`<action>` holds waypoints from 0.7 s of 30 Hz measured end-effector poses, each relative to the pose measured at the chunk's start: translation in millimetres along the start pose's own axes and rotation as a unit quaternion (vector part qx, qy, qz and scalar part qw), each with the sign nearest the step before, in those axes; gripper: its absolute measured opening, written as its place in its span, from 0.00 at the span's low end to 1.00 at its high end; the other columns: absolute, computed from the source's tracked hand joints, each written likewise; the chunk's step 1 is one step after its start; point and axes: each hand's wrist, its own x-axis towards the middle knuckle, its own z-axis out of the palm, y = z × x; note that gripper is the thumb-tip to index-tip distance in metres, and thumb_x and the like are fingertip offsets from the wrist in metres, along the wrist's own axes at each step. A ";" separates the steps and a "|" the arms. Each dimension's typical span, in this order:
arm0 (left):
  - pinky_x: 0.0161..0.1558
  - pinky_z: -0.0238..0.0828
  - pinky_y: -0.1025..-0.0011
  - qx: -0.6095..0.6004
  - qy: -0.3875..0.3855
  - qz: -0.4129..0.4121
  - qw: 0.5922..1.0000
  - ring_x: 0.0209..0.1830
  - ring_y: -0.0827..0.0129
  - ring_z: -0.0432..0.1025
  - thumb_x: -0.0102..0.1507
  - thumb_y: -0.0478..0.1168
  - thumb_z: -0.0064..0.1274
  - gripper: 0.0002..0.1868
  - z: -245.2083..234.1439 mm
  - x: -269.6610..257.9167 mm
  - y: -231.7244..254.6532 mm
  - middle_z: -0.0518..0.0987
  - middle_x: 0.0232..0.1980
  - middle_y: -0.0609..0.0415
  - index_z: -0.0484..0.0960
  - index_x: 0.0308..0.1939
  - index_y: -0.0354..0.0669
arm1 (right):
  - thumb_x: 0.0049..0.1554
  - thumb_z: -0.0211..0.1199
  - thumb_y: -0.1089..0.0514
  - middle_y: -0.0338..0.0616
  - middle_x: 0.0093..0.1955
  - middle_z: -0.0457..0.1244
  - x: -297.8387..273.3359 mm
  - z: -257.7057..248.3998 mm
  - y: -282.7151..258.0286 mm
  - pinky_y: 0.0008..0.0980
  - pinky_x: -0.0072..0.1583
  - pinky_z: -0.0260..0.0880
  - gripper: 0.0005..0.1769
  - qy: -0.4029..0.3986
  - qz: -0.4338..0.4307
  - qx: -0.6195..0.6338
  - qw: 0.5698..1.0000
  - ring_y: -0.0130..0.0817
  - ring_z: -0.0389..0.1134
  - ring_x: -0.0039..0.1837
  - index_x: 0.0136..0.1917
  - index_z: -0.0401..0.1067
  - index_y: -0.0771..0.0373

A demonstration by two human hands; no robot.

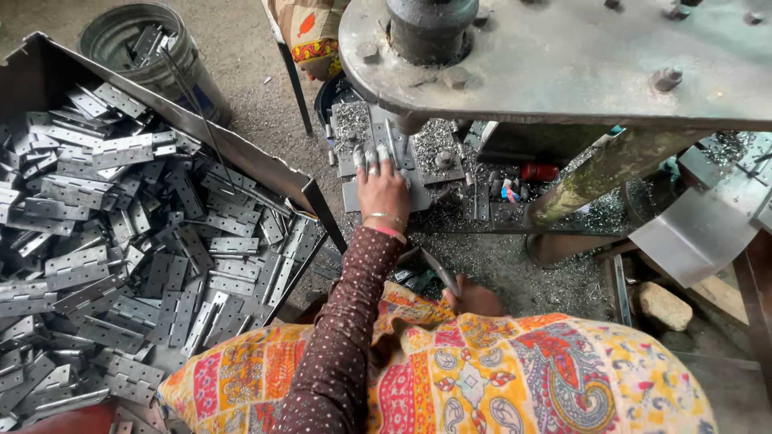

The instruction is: The person sits on the floor and repeatedly places metal hinge pieces into a press machine, activates the press, and removes the processed pieces. The person handles the metal pieces one at a time and uses a metal rod to assist with removal.

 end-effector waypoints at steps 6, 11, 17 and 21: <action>0.74 0.49 0.49 -0.040 -0.014 -0.004 0.999 0.67 0.56 0.68 0.70 0.41 0.41 0.16 3.1 -18.8 -2.6 0.69 0.71 0.48 0.82 0.55 0.43 | 0.57 0.59 0.43 0.53 0.36 0.68 -0.9 27.8 8.8 0.54 0.38 0.69 0.19 0.035 -0.009 0.050 0.998 0.55 0.70 0.37 0.52 0.63 0.58; 0.70 0.45 0.50 0.066 0.014 0.039 0.997 0.67 0.56 0.68 0.62 0.43 0.44 0.17 -0.2 4.8 -7.9 0.63 0.76 0.49 0.83 0.51 0.51 | 0.56 0.62 0.38 0.53 0.36 0.68 19.0 -16.3 8.3 0.51 0.43 0.71 0.25 -0.063 0.022 -0.004 0.998 0.53 0.72 0.39 0.52 0.64 0.59; 0.75 0.43 0.51 -0.009 -0.067 -0.007 0.998 0.60 0.63 0.74 0.68 0.40 0.44 0.14 2.1 24.9 -7.6 0.63 0.77 0.55 0.83 0.53 0.50 | 0.57 0.60 0.40 0.56 0.39 0.68 8.2 10.4 5.8 0.53 0.42 0.70 0.27 -0.008 0.008 0.014 1.000 0.56 0.71 0.41 0.58 0.62 0.61; 0.76 0.41 0.51 0.003 -0.079 0.010 0.997 0.63 0.64 0.71 0.67 0.40 0.44 0.16 7.5 10.8 -12.3 0.62 0.77 0.55 0.81 0.56 0.51 | 0.57 0.58 0.42 0.57 0.41 0.68 -7.6 32.3 3.3 0.54 0.42 0.70 0.28 0.019 0.012 0.040 0.999 0.57 0.71 0.42 0.62 0.61 0.62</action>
